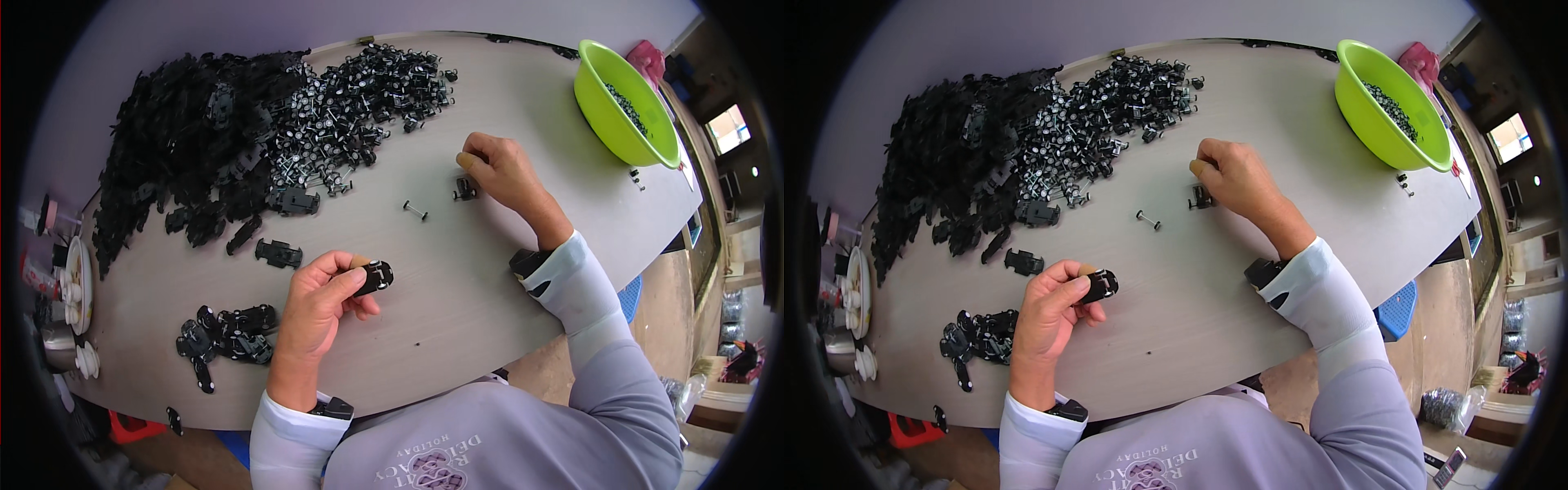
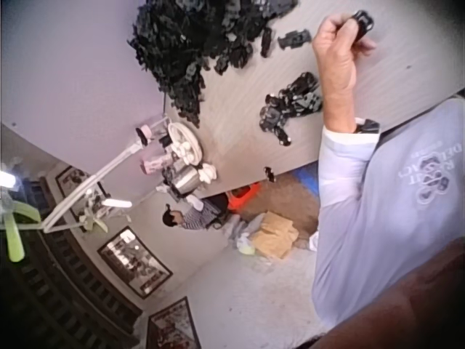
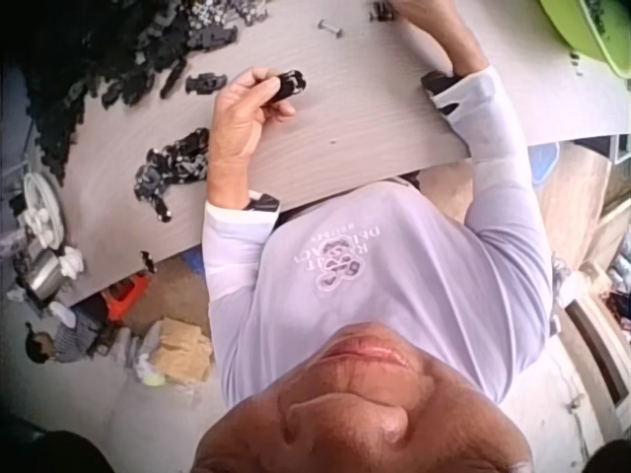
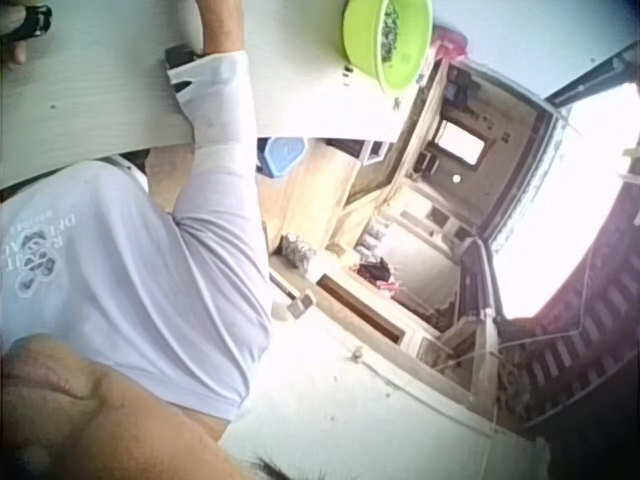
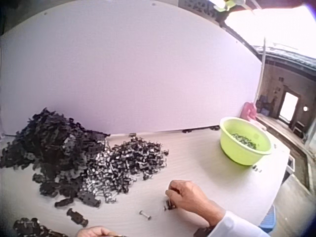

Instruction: Assembling small black plastic components by hand at a table.

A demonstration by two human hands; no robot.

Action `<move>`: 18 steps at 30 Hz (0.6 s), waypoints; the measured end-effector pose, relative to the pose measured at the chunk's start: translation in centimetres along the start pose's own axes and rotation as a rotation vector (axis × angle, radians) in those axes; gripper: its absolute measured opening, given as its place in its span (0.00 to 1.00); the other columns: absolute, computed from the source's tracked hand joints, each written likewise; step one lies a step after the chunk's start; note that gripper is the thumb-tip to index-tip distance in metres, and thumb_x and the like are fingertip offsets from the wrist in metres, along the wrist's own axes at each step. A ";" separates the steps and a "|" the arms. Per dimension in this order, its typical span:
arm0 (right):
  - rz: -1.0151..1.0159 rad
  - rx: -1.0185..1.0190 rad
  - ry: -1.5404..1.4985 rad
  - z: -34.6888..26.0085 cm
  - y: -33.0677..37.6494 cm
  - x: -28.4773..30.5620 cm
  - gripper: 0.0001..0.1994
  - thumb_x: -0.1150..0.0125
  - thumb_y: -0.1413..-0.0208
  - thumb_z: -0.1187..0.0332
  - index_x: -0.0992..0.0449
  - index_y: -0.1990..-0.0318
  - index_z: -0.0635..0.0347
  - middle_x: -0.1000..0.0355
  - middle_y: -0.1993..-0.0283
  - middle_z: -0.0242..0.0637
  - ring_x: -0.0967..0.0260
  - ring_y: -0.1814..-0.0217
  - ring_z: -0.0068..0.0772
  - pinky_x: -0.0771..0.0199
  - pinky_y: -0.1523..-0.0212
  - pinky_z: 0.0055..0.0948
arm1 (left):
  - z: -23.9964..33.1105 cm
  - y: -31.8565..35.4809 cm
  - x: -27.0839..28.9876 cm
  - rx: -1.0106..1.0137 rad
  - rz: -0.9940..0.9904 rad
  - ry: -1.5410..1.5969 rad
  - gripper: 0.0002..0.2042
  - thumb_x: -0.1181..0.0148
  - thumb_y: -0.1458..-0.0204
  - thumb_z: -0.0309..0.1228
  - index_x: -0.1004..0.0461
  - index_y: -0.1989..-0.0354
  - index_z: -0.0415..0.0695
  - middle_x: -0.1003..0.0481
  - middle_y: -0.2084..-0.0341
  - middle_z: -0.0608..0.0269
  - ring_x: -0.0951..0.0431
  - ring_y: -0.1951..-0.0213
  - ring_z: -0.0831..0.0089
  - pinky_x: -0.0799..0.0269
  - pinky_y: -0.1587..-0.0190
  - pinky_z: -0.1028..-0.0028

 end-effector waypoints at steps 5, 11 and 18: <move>-0.085 0.637 -0.051 -0.4 1.0 0.3 0.06 0.46 0.56 0.85 0.27 0.70 0.67 0.27 0.63 0.37 0.30 0.67 0.37 0.28 0.63 0.32 | -0.2 -0.3 0.0 0.000 -0.022 0.020 0.07 0.44 0.43 0.30 0.26 0.63 0.38 0.23 0.72 0.62 0.22 0.77 0.74 0.28 0.75 0.77; -0.140 0.426 -0.032 -0.4 1.6 0.8 0.07 0.47 0.56 0.85 0.26 0.68 0.67 0.28 0.64 0.39 0.30 0.64 0.44 0.30 0.62 0.34 | -0.1 -0.3 0.0 -0.002 0.012 0.097 0.11 0.45 0.42 0.31 0.26 0.59 0.36 0.21 0.68 0.57 0.20 0.75 0.69 0.25 0.74 0.75; -0.085 0.478 -0.035 -0.4 1.9 0.2 0.05 0.47 0.55 0.84 0.29 0.69 0.68 0.31 0.65 0.38 0.34 0.71 0.36 0.34 0.69 0.29 | -0.1 -0.1 0.4 0.026 -0.008 0.090 0.15 0.47 0.41 0.31 0.28 0.51 0.32 0.21 0.62 0.49 0.18 0.68 0.62 0.19 0.66 0.70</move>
Point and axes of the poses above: each hand's wrist, its own y-axis away from the middle knuckle, its own x-axis out of the back of the hand, z = x × y, the point moved 3 cm from there along -y, towards the middle knuckle
